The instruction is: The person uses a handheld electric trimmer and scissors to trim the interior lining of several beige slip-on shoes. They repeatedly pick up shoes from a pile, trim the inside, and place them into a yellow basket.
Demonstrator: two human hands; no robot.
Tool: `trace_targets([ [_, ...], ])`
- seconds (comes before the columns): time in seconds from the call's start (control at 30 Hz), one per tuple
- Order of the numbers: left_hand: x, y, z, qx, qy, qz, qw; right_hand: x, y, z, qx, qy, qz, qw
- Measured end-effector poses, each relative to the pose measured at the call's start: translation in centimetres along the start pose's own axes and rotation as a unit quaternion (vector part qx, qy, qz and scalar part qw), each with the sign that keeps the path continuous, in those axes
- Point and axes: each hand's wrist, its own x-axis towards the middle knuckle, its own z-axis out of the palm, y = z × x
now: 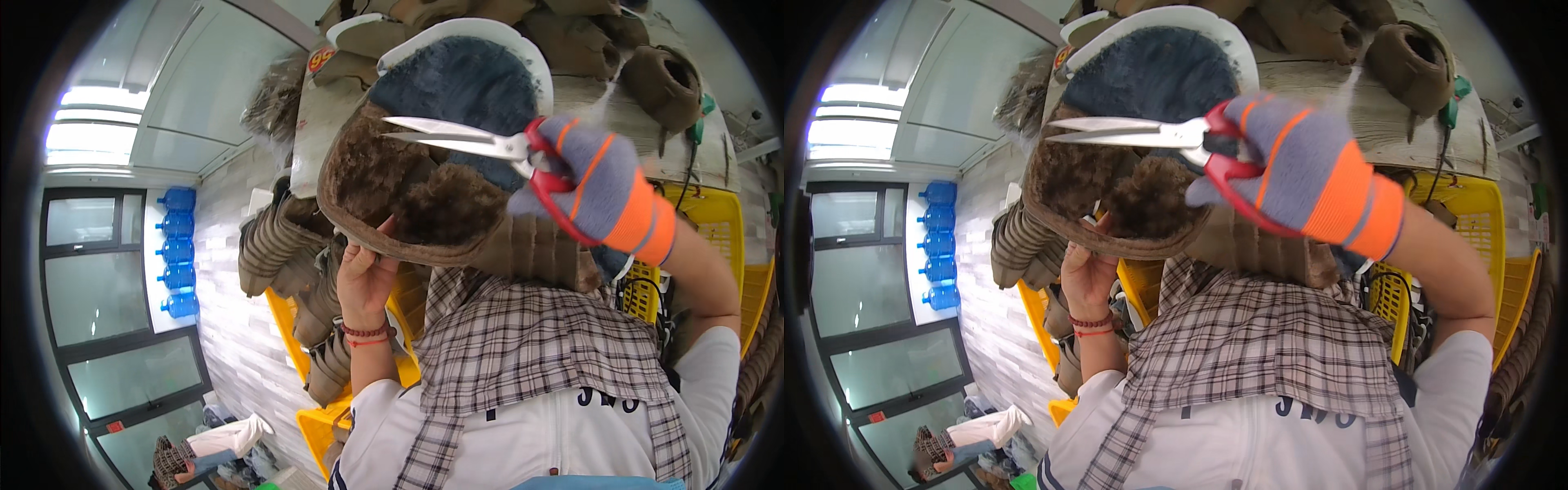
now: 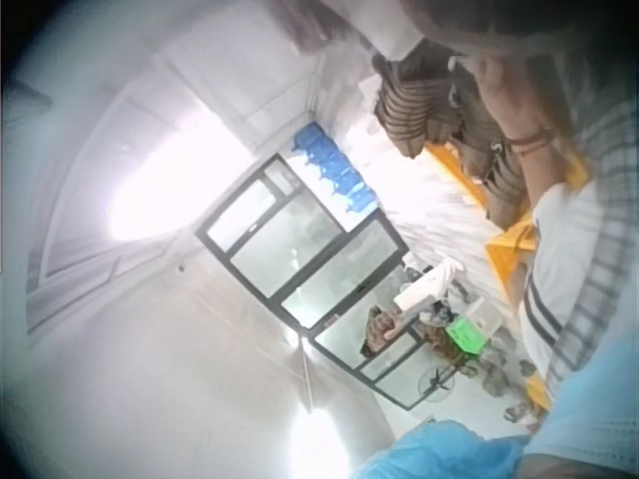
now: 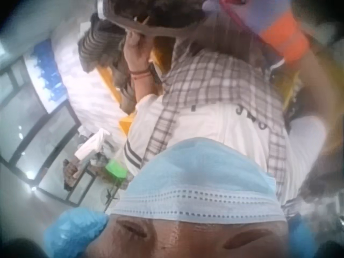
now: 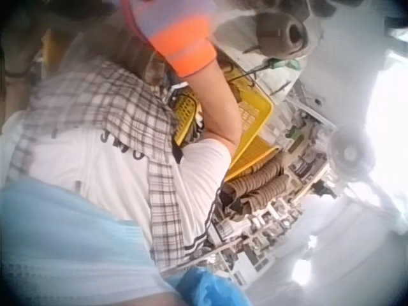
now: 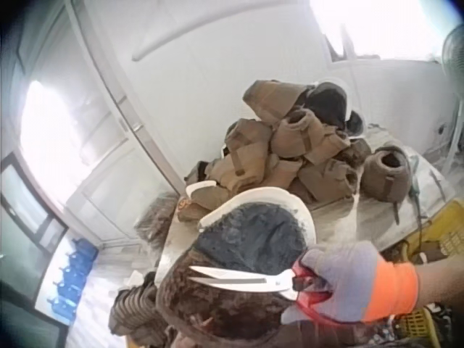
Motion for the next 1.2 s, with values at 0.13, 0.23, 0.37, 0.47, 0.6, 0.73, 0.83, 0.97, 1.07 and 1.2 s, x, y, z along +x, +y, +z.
trace_targets([
  [0.13, 3.8, -1.6, 3.5, 0.032, -0.073, -0.022, 0.997, -1.7, -0.9, 1.8, 0.208, 0.012, 0.036, 0.977],
  [0.23, 5.6, -3.7, 6.9, 0.112, -0.094, -0.047, 0.988, -1.8, -2.1, 1.0, 0.21, -0.005, 0.058, 0.976],
  [0.37, 7.3, -6.5, 8.6, 0.115, -0.141, -0.111, 0.977, -2.5, -1.4, 0.9, 0.137, 0.074, 0.001, 0.988],
  [0.47, 6.9, -7.3, 9.8, 0.178, -0.107, -0.058, 0.977, -4.3, -0.7, -1.5, 0.1, 0.097, 0.042, 0.989],
  [0.6, 6.2, -6.1, 3.7, 0.439, 0.076, 0.144, 0.884, -9.0, 3.7, -5.6, 0.004, 0.226, 0.125, 0.966],
  [0.73, 3.0, -7.6, -3.3, 0.269, 0.121, -0.065, 0.953, -15.2, 9.2, -2.8, 0.069, 0.182, 0.216, 0.957],
  [0.83, 3.2, -10.1, -1.2, 0.208, 0.094, -0.112, 0.967, -14.3, 10.9, 0.1, 0.16, 0.082, 0.209, 0.961],
  [0.97, 4.6, -9.4, -1.8, 0.134, 0.052, -0.148, 0.978, -12.0, 11.6, 2.8, 0.412, 0.139, 0.173, 0.884],
  [1.07, 4.2, -8.7, -2.4, 0.11, 0.043, -0.136, 0.984, -10.6, 11.7, 5.8, 0.505, 0.091, 0.25, 0.821],
  [1.2, 4.4, -9.3, -4.4, 0.187, 0.064, -0.16, 0.967, -13.2, 16.7, 11.2, 0.421, 0.054, 0.243, 0.872],
])
